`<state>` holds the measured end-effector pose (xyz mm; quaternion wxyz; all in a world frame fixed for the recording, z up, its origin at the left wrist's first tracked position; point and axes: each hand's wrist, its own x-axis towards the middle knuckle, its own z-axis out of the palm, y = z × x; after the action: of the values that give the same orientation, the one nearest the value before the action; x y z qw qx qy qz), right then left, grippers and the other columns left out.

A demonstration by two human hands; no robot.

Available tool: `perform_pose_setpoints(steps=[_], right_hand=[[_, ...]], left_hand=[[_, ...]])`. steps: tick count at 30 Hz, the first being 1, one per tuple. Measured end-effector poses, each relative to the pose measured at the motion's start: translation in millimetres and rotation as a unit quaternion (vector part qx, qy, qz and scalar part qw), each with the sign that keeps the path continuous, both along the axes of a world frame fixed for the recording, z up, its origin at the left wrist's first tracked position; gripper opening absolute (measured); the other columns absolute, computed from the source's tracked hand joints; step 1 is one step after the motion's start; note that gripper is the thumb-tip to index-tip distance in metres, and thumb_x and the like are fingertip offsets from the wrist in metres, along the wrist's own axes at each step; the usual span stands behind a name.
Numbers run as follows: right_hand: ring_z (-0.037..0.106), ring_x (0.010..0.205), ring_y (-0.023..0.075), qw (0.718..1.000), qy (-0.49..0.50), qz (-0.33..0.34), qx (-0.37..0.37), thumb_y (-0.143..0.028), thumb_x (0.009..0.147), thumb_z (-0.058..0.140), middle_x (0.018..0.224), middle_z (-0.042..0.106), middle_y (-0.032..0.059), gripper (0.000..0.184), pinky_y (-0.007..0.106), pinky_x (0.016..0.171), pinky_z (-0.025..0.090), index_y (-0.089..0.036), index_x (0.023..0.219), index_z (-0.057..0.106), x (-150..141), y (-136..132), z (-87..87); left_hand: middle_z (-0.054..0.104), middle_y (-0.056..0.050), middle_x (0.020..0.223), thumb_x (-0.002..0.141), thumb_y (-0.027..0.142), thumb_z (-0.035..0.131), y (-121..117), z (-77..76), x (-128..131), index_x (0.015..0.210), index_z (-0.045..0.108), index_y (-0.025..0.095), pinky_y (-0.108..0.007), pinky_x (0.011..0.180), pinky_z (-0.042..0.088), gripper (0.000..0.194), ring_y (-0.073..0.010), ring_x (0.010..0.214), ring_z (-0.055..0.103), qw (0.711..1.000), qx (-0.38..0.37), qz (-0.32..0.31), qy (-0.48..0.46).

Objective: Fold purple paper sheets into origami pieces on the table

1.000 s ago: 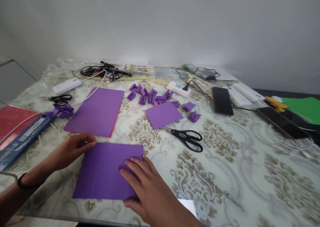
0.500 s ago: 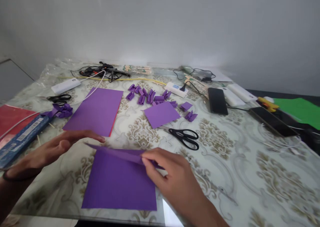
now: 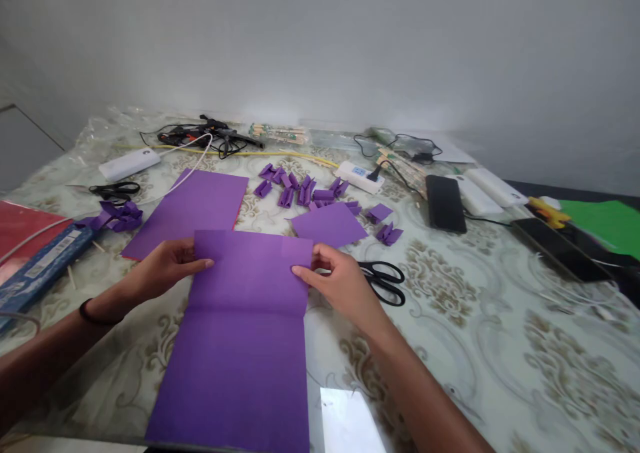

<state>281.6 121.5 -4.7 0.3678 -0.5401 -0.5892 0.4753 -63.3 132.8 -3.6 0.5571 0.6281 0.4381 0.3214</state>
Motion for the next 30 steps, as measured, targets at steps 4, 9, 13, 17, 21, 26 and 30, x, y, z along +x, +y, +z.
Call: perform_pose_setpoints(steps=[4, 9, 13, 17, 21, 26, 30], right_hand=[[0.079, 0.090, 0.0274, 1.000, 0.012, 0.009, -0.018, -0.051, 0.077, 0.088, 0.098, 0.083, 0.0075, 0.038, 0.044, 0.084, 0.064, -0.022, 0.098, 0.075, -0.5, 4.1, -9.9], [0.081, 0.099, 0.0286, 0.998, 0.036, 0.027, -0.039, -0.046, 0.076, 0.090, 0.111, 0.085, 0.0084, 0.046, 0.044, 0.088, 0.065, -0.024, 0.113, 0.073, -2.5, 3.7, -8.6], [0.079, 0.086, 0.0253, 0.998, 0.037, 0.019, -0.041, -0.048, 0.078, 0.089, 0.097, 0.083, 0.0055, 0.037, 0.039, 0.077, 0.064, -0.023, 0.100, 0.072, -2.6, 2.3, -13.2], [0.075, 0.077, 0.0231, 0.998, 0.037, 0.025, -0.033, -0.051, 0.080, 0.088, 0.086, 0.079, 0.0027, 0.036, 0.036, 0.070, 0.062, -0.023, 0.094, 0.070, -1.3, 1.6, -17.9], [0.078, 0.088, 0.0253, 0.999, 0.040, 0.033, -0.004, -0.048, 0.083, 0.088, 0.100, 0.082, 0.0061, 0.037, 0.041, 0.080, 0.065, -0.023, 0.107, 0.074, 0.1, -0.7, -19.8], [0.077, 0.099, 0.0250, 0.994, 0.027, 0.063, 0.088, -0.043, 0.093, 0.082, 0.106, 0.082, 0.0071, 0.024, 0.043, 0.090, 0.063, -0.027, 0.110, 0.084, 0.4, -0.9, -15.6], [0.077, 0.099, 0.0224, 0.980, 0.014, 0.119, 0.161, -0.035, 0.094, 0.081, 0.113, 0.082, 0.0051, 0.010, 0.043, 0.095, 0.062, -0.035, 0.100, 0.089, 3.7, 0.4, -12.0]], left_hand=[[0.080, -0.005, 0.100, 0.087, 0.034, 0.089, 8.7, -6.5, 1.9, 0.110, 0.072, 0.018, -0.036, 0.084, 0.066, 0.032, -0.0220, 0.090, 0.078, 0.998, -0.018, 0.000, -0.059], [0.076, -0.002, 0.102, 0.085, 0.024, 0.092, 15.0, -11.0, 4.5, 0.111, 0.067, 0.020, -0.030, 0.083, 0.066, 0.036, -0.0185, 0.092, 0.076, 0.994, -0.025, 0.003, -0.108], [0.074, -0.001, 0.103, 0.082, 0.019, 0.094, 17.2, -8.0, 3.4, 0.118, 0.063, 0.024, -0.026, 0.076, 0.065, 0.047, -0.0163, 0.088, 0.074, 0.991, -0.016, -0.015, -0.132], [0.075, 0.000, 0.099, 0.084, 0.017, 0.093, 19.0, -3.8, 1.2, 0.128, 0.064, 0.028, -0.023, 0.069, 0.063, 0.054, -0.0152, 0.081, 0.073, 0.991, -0.001, -0.039, -0.125], [0.076, -0.002, 0.102, 0.088, 0.021, 0.091, 21.3, -3.8, -0.6, 0.113, 0.075, 0.025, -0.023, 0.075, 0.061, 0.030, -0.0149, 0.086, 0.072, 0.993, 0.044, -0.046, -0.102], [0.078, -0.009, 0.109, 0.094, 0.042, 0.086, 25.7, -2.4, -5.4, 0.094, 0.082, 0.021, -0.035, 0.095, 0.060, 0.021, -0.0228, 0.103, 0.074, 0.987, 0.113, -0.089, -0.066], [0.080, -0.014, 0.109, 0.106, 0.049, 0.069, 27.0, 0.5, -8.6, 0.087, 0.084, 0.021, -0.037, 0.094, 0.060, 0.038, -0.0246, 0.101, 0.076, 0.979, 0.154, -0.136, -0.016]])
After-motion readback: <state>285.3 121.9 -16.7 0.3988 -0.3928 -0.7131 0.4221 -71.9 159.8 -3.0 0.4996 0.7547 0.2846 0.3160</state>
